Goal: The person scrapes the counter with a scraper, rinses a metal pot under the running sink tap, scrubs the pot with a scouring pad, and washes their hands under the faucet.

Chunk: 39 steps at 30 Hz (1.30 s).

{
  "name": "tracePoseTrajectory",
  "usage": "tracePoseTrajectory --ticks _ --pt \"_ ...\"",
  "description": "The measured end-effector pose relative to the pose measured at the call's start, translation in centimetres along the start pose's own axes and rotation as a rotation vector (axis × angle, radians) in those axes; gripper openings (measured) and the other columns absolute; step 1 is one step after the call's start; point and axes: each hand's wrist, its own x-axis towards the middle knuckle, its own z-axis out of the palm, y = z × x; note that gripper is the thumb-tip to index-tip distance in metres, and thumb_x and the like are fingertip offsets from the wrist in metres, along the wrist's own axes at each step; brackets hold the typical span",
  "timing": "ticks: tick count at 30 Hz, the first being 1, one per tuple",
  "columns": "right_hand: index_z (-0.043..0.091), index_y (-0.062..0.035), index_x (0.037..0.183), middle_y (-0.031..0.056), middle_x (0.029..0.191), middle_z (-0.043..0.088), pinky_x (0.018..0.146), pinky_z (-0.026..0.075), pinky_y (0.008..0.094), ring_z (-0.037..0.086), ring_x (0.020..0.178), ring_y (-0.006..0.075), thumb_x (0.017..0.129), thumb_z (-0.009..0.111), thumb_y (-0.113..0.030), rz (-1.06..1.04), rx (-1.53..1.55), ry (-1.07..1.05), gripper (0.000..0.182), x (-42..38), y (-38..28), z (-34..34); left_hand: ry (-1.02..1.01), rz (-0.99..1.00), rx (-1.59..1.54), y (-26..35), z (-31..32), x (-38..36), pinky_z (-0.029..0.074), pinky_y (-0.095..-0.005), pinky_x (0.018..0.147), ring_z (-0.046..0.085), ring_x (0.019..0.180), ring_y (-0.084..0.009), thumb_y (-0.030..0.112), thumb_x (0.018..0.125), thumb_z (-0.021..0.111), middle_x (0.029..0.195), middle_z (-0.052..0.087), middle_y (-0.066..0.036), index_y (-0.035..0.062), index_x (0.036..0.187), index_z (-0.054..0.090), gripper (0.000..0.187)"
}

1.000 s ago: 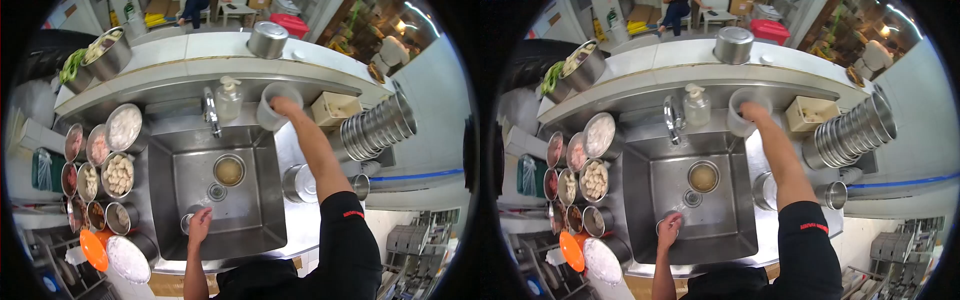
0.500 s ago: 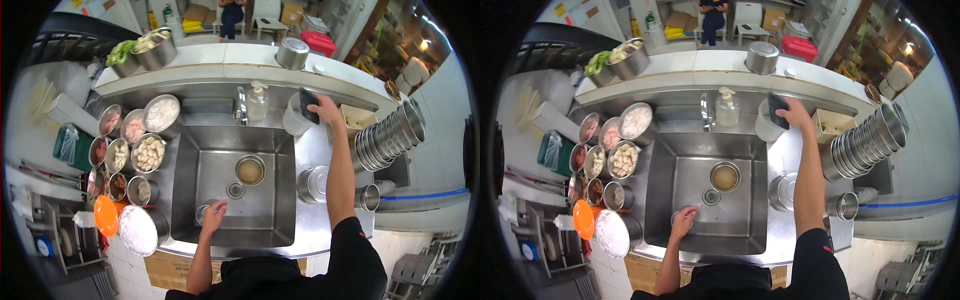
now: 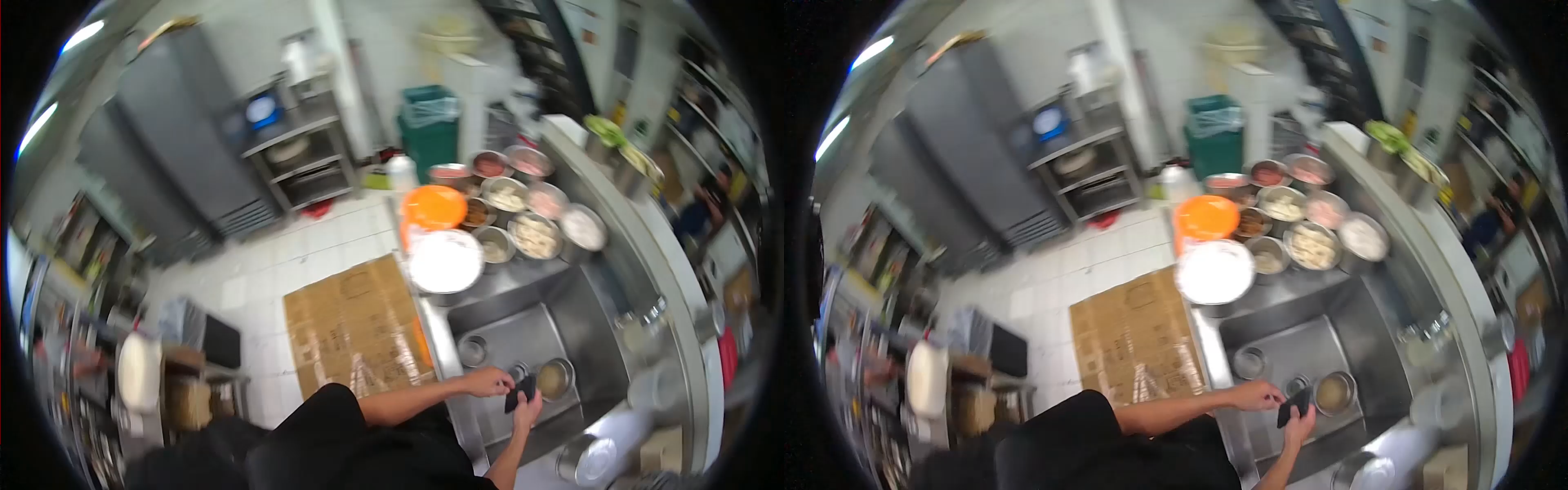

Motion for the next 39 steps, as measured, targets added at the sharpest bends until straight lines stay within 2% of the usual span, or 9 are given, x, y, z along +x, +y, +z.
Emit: tracePoseTrajectory --ticks 3,6,10,19,22,26,29,33,39 --pt "0.053 -0.0006 0.125 0.0072 0.105 0.064 0.071 0.053 0.0294 0.063 0.091 0.0153 0.091 0.064 -0.001 0.229 0.141 -0.145 0.035 -1.8 -1.2 0.7 0.093 0.003 0.037 0.7 1.0 -4.4 0.054 -0.0379 0.078 0.07 0.085 -0.0261 0.022 0.089 0.063 0.095 0.072 -0.015 0.0024 0.109 0.069 0.029" --pt "0.057 -0.0051 0.121 0.004 0.1 0.066 0.057 0.047 0.0238 0.062 0.08 0.0101 0.092 0.065 -0.006 0.089 0.327 -0.143 0.03 -1.7 2.7 1.7 0.082 -0.07 0.042 1.9 1.4 -7.4 0.053 -0.0406 0.081 0.069 0.09 -0.0304 0.021 0.088 0.063 0.097 0.071 -0.018 0.0009 0.108 0.068 0.029" --pt "0.051 -0.0044 0.133 0.0053 0.107 0.064 0.066 0.053 0.027 0.064 0.083 0.0154 0.091 0.063 -0.003 0.206 0.45 -0.134 0.044 -2.9 0.7 1.3 0.299 -0.02 0.122 2.6 1.6 -11.1 0.052 -0.0408 0.085 0.068 0.095 -0.0325 0.02 0.088 0.063 0.101 0.07 -0.019 0.001 0.108 0.069 0.028" --pt "0.047 -0.0059 0.133 0.0098 0.117 0.062 0.072 0.057 0.0346 0.065 0.094 0.0222 0.086 0.065 -0.004 0.259 0.78 -0.052 0.05 -7.0 -0.3 -1.7 0.262 0.057 0.197 5.3 1.0 -9.4 0.052 -0.0417 0.084 0.067 0.095 -0.0332 0.023 0.087 0.064 0.103 0.069 -0.018 0.0009 0.107 0.068 0.03" --pt "0.054 -0.0054 0.126 0.0062 0.11 0.064 0.078 0.054 0.0321 0.064 0.095 0.018 0.087 0.066 -0.003 0.17 0.506 -0.119 0.041 -7.2 0.9 -0.2 0.204 0.176 0.17 6.8 1.7 -5.0 0.052 -0.0398 0.083 0.067 0.092 -0.0267 0.019 0.086 0.063 0.101 0.066 -0.015 0.0041 0.113 0.067 0.031" --pt "0.062 -0.0016 0.112 0.0038 0.098 0.066 0.08 0.051 0.0295 0.063 0.089 0.0148 0.085 0.064 0.004 -0.106 0.293 0.011 0.028 -9.4 -2.4 0.3 0.041 0.425 0.245 13.0 2.7 0.8 0.048 -0.0383 0.097 0.061 0.113 -0.0293 0.021 0.09 0.066 0.115 0.064 -0.015 0.006 0.116 0.067 0.03" --pt "0.062 -0.0024 0.112 0.0032 0.096 0.063 0.08 0.05 0.0288 0.058 0.088 0.0128 0.084 0.064 -0.003 0.206 0.483 0.119 0.028 -11.5 -2.8 -1.1 -0.159 0.528 0.199 14.5 5.7 6.6 0.046 -0.0384 0.101 0.059 0.117 -0.0296 0.015 0.089 0.067 0.121 0.063 -0.015 0.0061 0.116 0.067 0.028" --pt "0.052 -0.0076 0.126 0.0054 0.11 0.062 0.081 0.053 0.0322 0.061 0.093 0.016 0.086 0.06 -0.005 0.234 0.915 0.479 0.041 -15.3 -0.8 -3.0 -0.41 0.668 0.227 17.2 13.4 10.6 0.044 -0.045 0.101 0.057 0.118 -0.0371 0.025 0.086 0.069 0.124 0.062 -0.019 0.0031 0.113 0.067 0.035" --pt "0.039 -0.012 0.134 0.0093 0.114 0.06 0.077 0.055 0.04 0.064 0.094 0.0235 0.089 0.05 -0.005 0.299 1.061 0.881 0.046 -20.1 -1.3 -7.9 -0.497 0.702 0.5 22.5 25.5 12.1 0.033 -0.0624 0.107 0.032 0.14 -0.0412 0.043 0.085 0.07 0.153 0.037 -0.015 0.0214 0.135 0.058 0.056"
